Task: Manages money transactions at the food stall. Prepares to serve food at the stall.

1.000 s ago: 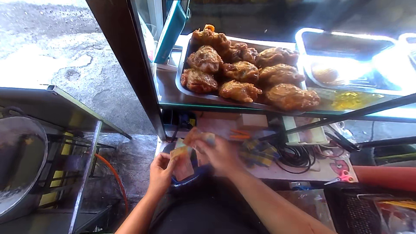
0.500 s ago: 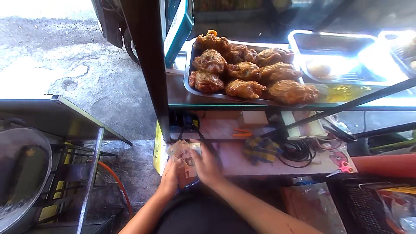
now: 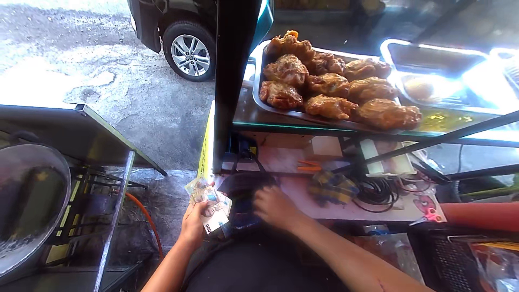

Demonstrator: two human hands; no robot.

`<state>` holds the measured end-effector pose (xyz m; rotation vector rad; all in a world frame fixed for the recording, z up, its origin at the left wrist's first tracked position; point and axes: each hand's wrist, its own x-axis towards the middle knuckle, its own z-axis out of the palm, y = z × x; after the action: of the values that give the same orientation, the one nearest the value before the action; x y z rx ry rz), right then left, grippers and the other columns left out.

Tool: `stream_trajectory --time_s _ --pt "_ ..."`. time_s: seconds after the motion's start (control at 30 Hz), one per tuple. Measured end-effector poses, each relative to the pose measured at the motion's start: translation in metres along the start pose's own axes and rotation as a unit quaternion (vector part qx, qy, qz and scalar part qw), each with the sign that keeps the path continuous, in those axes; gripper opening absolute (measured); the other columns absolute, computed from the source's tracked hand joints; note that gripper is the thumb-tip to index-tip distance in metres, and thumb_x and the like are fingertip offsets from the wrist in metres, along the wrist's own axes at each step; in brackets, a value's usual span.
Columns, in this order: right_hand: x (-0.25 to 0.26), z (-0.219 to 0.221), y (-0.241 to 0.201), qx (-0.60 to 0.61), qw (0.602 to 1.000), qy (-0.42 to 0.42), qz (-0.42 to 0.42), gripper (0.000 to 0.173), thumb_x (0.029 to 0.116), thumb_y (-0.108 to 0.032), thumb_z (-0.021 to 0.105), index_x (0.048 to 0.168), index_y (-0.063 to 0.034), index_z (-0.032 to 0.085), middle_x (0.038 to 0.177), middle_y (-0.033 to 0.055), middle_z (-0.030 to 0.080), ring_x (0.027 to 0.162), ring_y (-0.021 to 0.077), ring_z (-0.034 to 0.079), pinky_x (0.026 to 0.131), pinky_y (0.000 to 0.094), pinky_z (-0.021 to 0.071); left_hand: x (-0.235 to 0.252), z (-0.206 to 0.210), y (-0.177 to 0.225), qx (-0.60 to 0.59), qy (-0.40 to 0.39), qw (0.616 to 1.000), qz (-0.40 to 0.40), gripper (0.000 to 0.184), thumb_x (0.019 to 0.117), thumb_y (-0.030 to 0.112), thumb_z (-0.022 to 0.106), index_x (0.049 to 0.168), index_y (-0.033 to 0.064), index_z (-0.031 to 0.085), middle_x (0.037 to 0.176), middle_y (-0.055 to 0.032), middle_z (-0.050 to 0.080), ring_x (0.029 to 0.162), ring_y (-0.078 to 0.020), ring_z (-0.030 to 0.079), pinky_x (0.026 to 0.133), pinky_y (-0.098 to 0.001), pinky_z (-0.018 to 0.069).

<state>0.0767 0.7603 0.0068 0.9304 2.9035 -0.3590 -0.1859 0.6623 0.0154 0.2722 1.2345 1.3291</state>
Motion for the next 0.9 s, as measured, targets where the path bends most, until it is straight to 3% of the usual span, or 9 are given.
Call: stream_trajectory --time_s 0.1,0.2,0.27,0.33,0.43,0.53,0.67,0.77,0.9 --pt "0.003 -0.003 -0.005 -0.021 1.0 -0.017 -0.003 0.024 0.087 -0.038 0.08 0.092 -0.0143 0.076 0.106 0.0058 0.068 0.102 0.0269 0.064 0.089 0.0481 0.0536 -0.003 0.004 0.004 -0.015 -0.009 1.0 -0.002 0.033 0.1055 0.012 0.034 0.125 0.0004 0.058 0.105 -0.0166 0.073 0.093 -0.0237 0.073 0.081 -0.0399 0.0621" --pt "-0.001 0.001 -0.009 -0.019 0.999 -0.048 0.019 0.018 0.0894 -0.03 0.078 0.096 -0.0123 0.076 0.105 0.0078 0.068 0.104 0.0288 0.063 0.092 0.048 0.0529 -0.002 0.011 0.009 -0.07 -0.046 0.996 -0.037 0.038 0.1055 0.014 0.029 0.129 0.0044 0.057 0.115 -0.018 0.071 0.102 -0.0287 0.072 0.084 -0.0456 0.061" --pt "-0.005 0.007 -0.009 -0.003 0.998 -0.057 0.032 0.015 0.092 -0.026 0.074 0.098 -0.0123 0.076 0.107 0.0083 0.069 0.106 0.0298 0.064 0.093 0.0487 0.0532 0.004 0.009 0.01 -0.136 -0.14 0.978 -0.073 0.052 0.1062 0.017 0.022 0.153 0.0113 0.043 0.137 -0.0234 0.061 0.122 -0.0378 0.063 0.102 -0.0561 0.0526" --pt "-0.009 0.01 -0.01 0.01 0.996 -0.071 0.047 0.015 0.0955 -0.024 0.07 0.099 -0.0111 0.076 0.107 0.009 0.069 0.107 0.0303 0.064 0.094 0.0488 0.0528 0.008 0.015 0.011 -0.145 -0.137 0.976 -0.084 0.049 0.1049 0.016 0.026 0.149 0.0117 0.048 0.127 -0.0228 0.065 0.115 -0.0363 0.066 0.099 -0.0562 0.0536" --pt "-0.015 0.009 -0.007 0.025 0.995 -0.082 0.046 0.017 0.0996 -0.023 0.063 0.101 -0.0103 0.074 0.107 0.008 0.07 0.109 0.0294 0.063 0.096 0.0481 0.0521 0.013 0.029 0.014 -0.068 -0.097 0.991 -0.068 0.043 0.1052 0.015 0.029 0.137 0.0065 0.057 0.116 -0.0183 0.071 0.101 -0.027 0.072 0.085 -0.0439 0.0607" --pt "-0.022 -0.004 -0.003 0.053 0.996 -0.07 0.036 0.017 0.101 -0.025 0.063 0.106 -0.0115 0.073 0.106 0.0054 0.07 0.109 0.0268 0.063 0.095 0.0457 0.0523 0.021 0.032 0.017 -0.043 -0.171 0.982 -0.062 0.054 0.1028 0.012 0.025 0.153 0.0081 0.045 0.142 -0.0171 0.061 0.128 -0.03 0.062 0.101 -0.0478 0.0541" --pt "-0.037 -0.023 0.006 0.096 0.994 -0.008 0.047 0.011 0.0991 -0.023 0.067 0.103 -0.014 0.072 0.098 0.0008 0.072 0.102 0.0215 0.066 0.094 0.0434 0.0525 0.022 0.046 0.014 -0.018 -0.136 0.988 -0.065 0.049 0.1018 0.012 0.027 0.142 0.0085 0.054 0.118 -0.0144 0.071 0.103 -0.0233 0.071 0.086 -0.0408 0.0597" --pt "-0.044 -0.039 0.011 0.197 0.975 0.063 0.075 0.017 0.0977 -0.018 0.068 0.114 -0.0157 0.075 0.104 0.0002 0.074 0.1 0.0174 0.069 0.094 0.0445 0.0549 0.029 0.048 0.004 -0.004 -0.141 0.987 -0.073 0.048 0.1064 0.014 0.028 0.149 0.0097 0.05 0.119 -0.014 0.069 0.103 -0.0224 0.069 0.089 -0.0402 0.0588" --pt "-0.046 -0.076 0.005 0.419 0.889 0.144 0.116 0.01 0.0959 -0.012 0.069 0.103 -0.009 0.075 0.099 -0.0008 0.071 0.09 0.0076 0.068 0.082 0.0265 0.0602 0.032 0.055 -0.004 0.047 -0.115 0.991 -0.044 0.037 0.1109 0.019 0.037 0.139 0.0093 0.058 0.109 -0.0118 0.073 0.091 -0.0185 0.072 0.077 -0.0336 0.0607"
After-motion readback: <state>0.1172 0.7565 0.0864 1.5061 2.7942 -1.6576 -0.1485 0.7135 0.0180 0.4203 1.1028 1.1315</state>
